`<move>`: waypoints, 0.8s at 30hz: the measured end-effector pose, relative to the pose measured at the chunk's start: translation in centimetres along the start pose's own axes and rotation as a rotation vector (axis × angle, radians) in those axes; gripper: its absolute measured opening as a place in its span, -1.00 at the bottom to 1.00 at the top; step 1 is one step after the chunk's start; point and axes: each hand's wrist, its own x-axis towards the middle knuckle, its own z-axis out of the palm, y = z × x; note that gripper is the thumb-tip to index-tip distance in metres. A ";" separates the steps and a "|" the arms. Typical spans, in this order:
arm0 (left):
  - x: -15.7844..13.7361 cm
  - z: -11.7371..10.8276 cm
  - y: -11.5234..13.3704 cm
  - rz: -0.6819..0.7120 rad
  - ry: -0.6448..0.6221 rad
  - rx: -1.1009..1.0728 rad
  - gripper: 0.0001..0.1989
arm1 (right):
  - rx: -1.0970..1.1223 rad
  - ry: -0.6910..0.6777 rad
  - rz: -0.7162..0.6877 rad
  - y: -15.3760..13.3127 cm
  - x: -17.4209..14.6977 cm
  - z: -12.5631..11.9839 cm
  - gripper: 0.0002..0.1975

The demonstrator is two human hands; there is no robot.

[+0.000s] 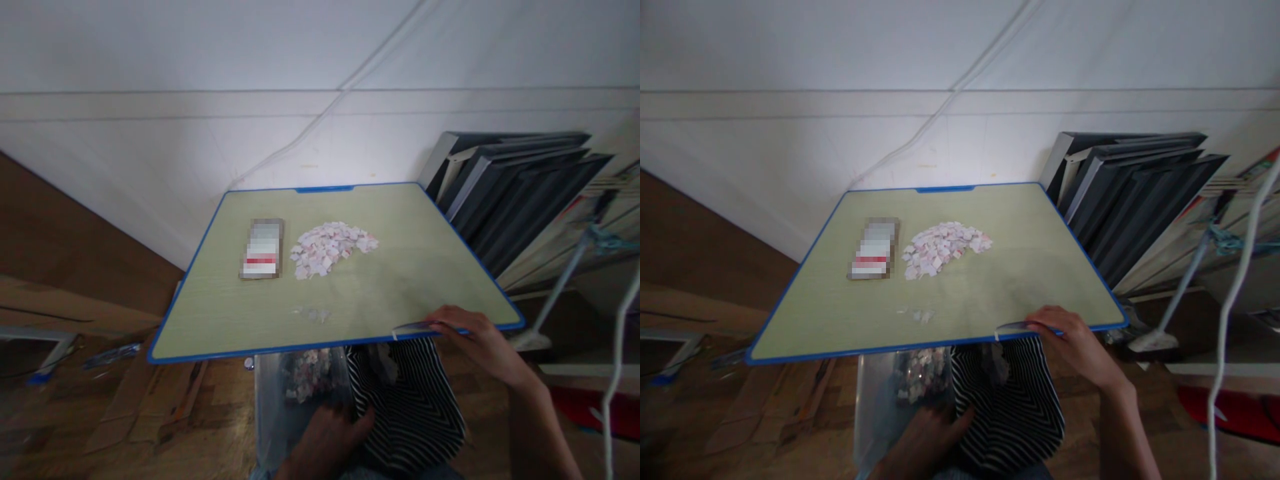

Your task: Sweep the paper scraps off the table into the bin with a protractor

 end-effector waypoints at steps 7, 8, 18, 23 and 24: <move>0.2 0.6 -0.3 -0.003 0.017 -0.010 -0.49 | 0.022 -0.001 0.020 -0.3 -0.1 -0.1 -0.75; 0.2 0.6 -0.3 -0.004 0.020 -0.009 -0.49 | 0.016 0.031 0.052 -0.2 -0.1 0.0 -0.75; 0.2 0.5 -0.1 -0.010 0.012 0.031 -0.51 | -0.095 0.390 0.492 3.7 2.9 0.7 -0.71; 0.2 0.4 -0.1 0.001 0.032 0.050 -0.51 | -0.091 0.346 0.450 2.2 5.6 2.8 -0.71; 0.2 0.5 -0.1 -0.001 0.039 0.050 -0.51 | -0.061 0.321 0.406 1.6 6.3 3.4 -0.73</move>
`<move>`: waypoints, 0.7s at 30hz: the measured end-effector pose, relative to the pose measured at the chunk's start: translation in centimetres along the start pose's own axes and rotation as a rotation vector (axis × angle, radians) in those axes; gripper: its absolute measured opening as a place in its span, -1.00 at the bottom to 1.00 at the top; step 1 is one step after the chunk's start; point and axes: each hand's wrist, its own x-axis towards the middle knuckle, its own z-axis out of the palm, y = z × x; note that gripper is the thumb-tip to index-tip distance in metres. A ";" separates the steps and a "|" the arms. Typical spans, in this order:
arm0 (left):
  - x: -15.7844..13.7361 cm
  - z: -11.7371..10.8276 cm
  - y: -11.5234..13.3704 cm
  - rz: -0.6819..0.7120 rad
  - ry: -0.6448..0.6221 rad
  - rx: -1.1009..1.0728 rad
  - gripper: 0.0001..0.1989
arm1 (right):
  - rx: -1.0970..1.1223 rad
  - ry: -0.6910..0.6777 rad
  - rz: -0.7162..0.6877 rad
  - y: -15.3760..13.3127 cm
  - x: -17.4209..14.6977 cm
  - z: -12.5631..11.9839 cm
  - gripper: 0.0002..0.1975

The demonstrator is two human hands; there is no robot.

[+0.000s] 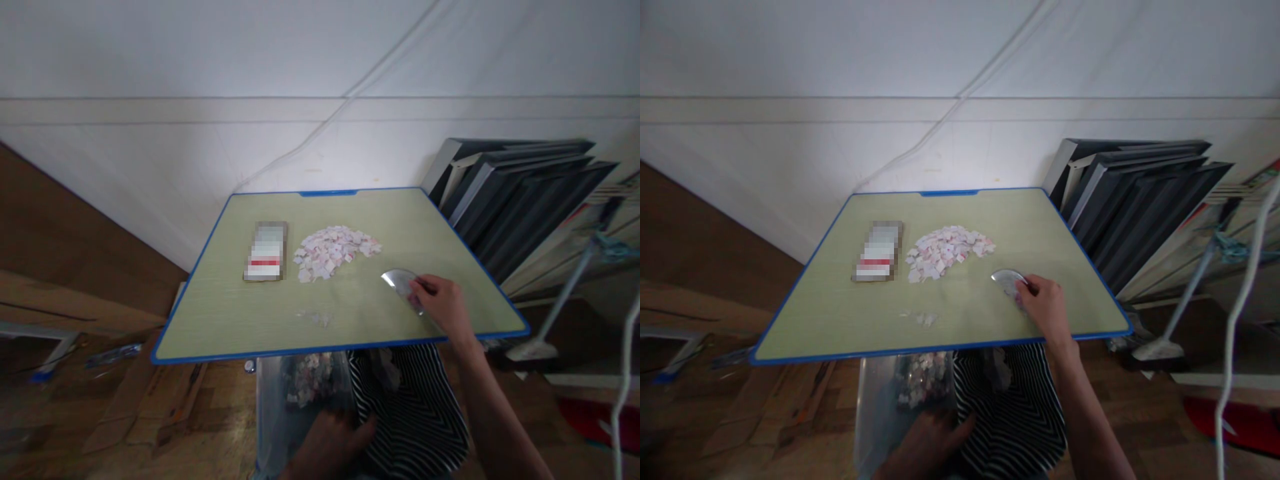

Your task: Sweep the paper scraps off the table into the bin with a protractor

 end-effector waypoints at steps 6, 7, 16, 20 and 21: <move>0.1 -0.1 0.1 -0.020 0.014 0.013 -0.50 | 0.000 -0.073 -0.111 -3.8 0.6 3.4 -0.75; 0.1 -0.2 0.1 -0.019 0.019 0.014 -0.51 | 0.002 -0.086 -0.124 -4.2 0.7 3.8 -0.75; -0.1 0.3 0.2 0.000 0.141 -0.022 -0.53 | 0.014 -0.223 -0.251 -7.6 -0.6 6.0 -0.77; 0.0 0.6 0.2 -0.011 0.149 -0.001 -0.52 | 0.009 -0.290 -0.314 -9.1 -0.9 6.9 -0.79; 0.0 0.6 0.2 -0.012 0.148 0.004 -0.52 | 0.008 -0.308 -0.329 -9.4 -0.9 7.2 -0.80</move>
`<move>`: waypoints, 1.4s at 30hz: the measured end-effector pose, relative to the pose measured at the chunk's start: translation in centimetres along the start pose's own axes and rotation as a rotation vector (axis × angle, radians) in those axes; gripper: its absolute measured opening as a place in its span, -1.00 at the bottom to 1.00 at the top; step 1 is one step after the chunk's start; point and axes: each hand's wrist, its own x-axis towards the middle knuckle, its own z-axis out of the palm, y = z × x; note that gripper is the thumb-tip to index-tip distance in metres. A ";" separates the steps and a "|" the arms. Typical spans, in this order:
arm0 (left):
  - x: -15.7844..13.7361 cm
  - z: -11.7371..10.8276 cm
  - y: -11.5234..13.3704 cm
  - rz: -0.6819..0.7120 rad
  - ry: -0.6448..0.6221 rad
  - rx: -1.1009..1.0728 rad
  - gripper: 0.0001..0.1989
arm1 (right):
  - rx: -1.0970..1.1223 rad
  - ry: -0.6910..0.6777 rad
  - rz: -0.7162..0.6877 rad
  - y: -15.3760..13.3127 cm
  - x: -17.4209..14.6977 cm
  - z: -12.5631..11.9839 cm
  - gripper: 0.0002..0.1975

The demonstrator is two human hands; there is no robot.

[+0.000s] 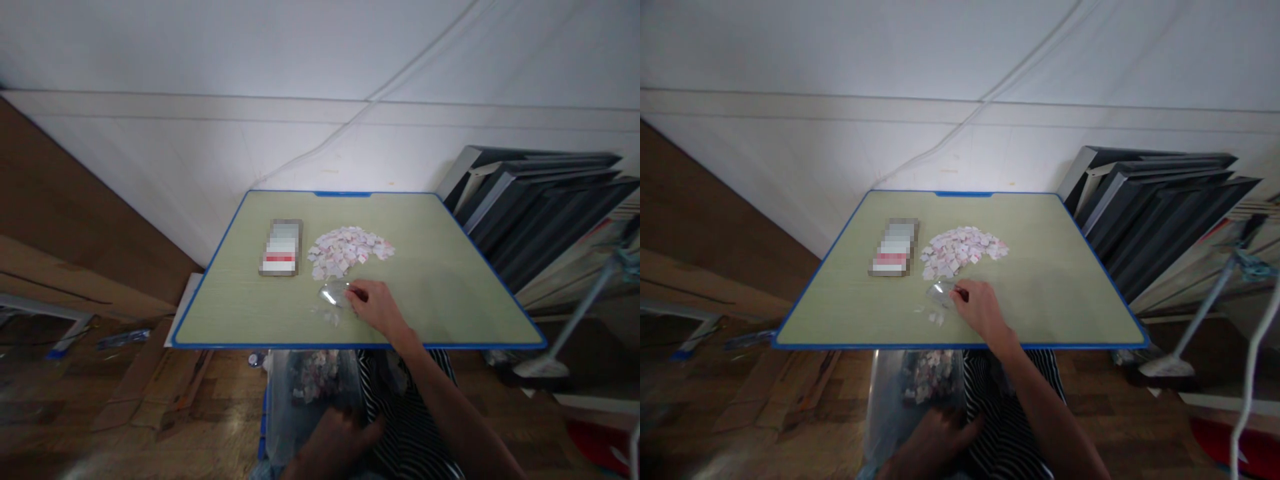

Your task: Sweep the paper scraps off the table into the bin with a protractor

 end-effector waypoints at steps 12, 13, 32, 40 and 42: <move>-0.1 0.1 0.1 -0.014 0.096 -0.018 -0.54 | 0.021 -0.218 -0.121 -1.9 0.7 1.0 -0.87; -0.1 0.2 0.1 -0.012 0.101 -0.018 -0.54 | 0.025 -0.231 -0.126 -2.0 0.6 1.0 -0.87; -0.1 -0.4 0.2 -0.017 0.058 -0.048 -0.54 | 0.078 -0.345 -0.191 -3.1 -0.9 1.4 -0.85; -0.1 -0.2 0.1 -0.007 0.100 -0.054 -0.56 | 0.146 -0.380 -0.229 -3.3 -1.4 0.0 -0.83; -0.1 -0.1 0.1 -0.010 0.100 -0.052 -0.54 | 0.201 -0.371 -0.207 -2.8 -1.3 -0.4 -0.85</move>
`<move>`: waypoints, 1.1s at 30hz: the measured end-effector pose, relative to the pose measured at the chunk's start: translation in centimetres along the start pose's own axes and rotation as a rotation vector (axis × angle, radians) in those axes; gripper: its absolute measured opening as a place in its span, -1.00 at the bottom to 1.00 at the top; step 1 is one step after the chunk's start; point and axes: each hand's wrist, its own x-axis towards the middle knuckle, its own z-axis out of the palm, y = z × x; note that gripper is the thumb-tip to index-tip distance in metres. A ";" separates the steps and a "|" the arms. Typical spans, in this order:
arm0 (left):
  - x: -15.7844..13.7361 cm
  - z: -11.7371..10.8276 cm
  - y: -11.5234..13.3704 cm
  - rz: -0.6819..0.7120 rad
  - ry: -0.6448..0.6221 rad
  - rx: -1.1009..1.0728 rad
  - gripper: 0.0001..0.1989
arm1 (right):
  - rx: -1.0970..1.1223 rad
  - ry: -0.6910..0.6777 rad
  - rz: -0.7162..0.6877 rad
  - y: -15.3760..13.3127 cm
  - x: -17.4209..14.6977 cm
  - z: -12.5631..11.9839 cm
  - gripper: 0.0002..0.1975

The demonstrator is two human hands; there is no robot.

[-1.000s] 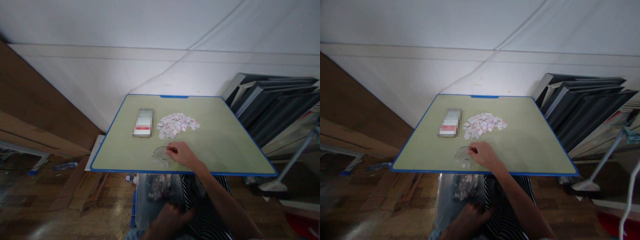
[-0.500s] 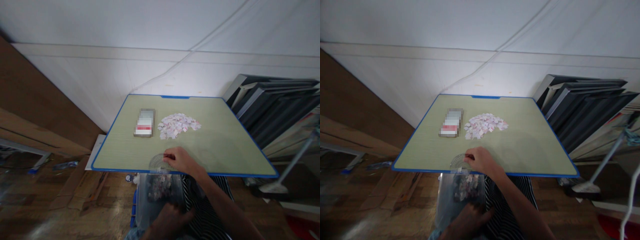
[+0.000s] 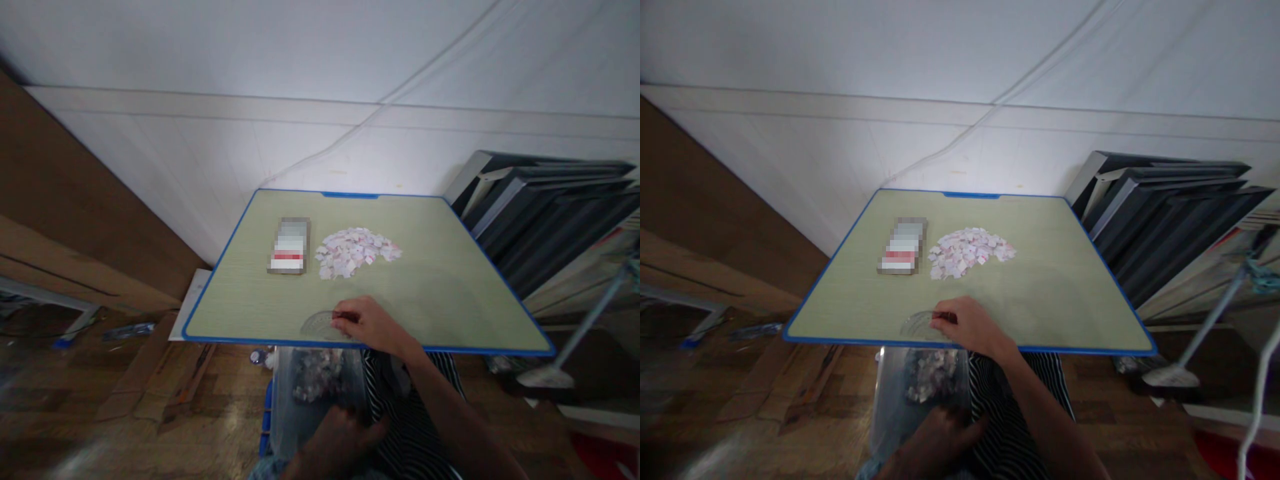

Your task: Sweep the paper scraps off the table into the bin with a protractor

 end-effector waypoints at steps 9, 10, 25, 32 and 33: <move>0.1 -0.5 -0.1 0.020 -0.068 0.034 -0.56 | -0.039 0.037 0.031 0.4 -0.7 0.4 -0.85; 0.1 -0.5 -0.1 0.017 -0.070 0.031 -0.55 | -0.036 0.038 0.027 0.3 -0.9 0.5 -0.85; 0.0 0.1 -0.1 0.023 -0.002 0.046 -0.59 | -0.102 -0.068 -0.005 -0.2 -2.3 1.0 -0.87; 0.0 -0.2 0.0 0.017 -0.028 0.042 -0.54 | -0.005 0.093 0.048 0.6 -3.3 0.1 -0.86; 0.0 -0.3 0.0 0.015 -0.032 0.044 -0.55 | 0.038 0.103 0.066 0.9 -3.6 0.0 -0.85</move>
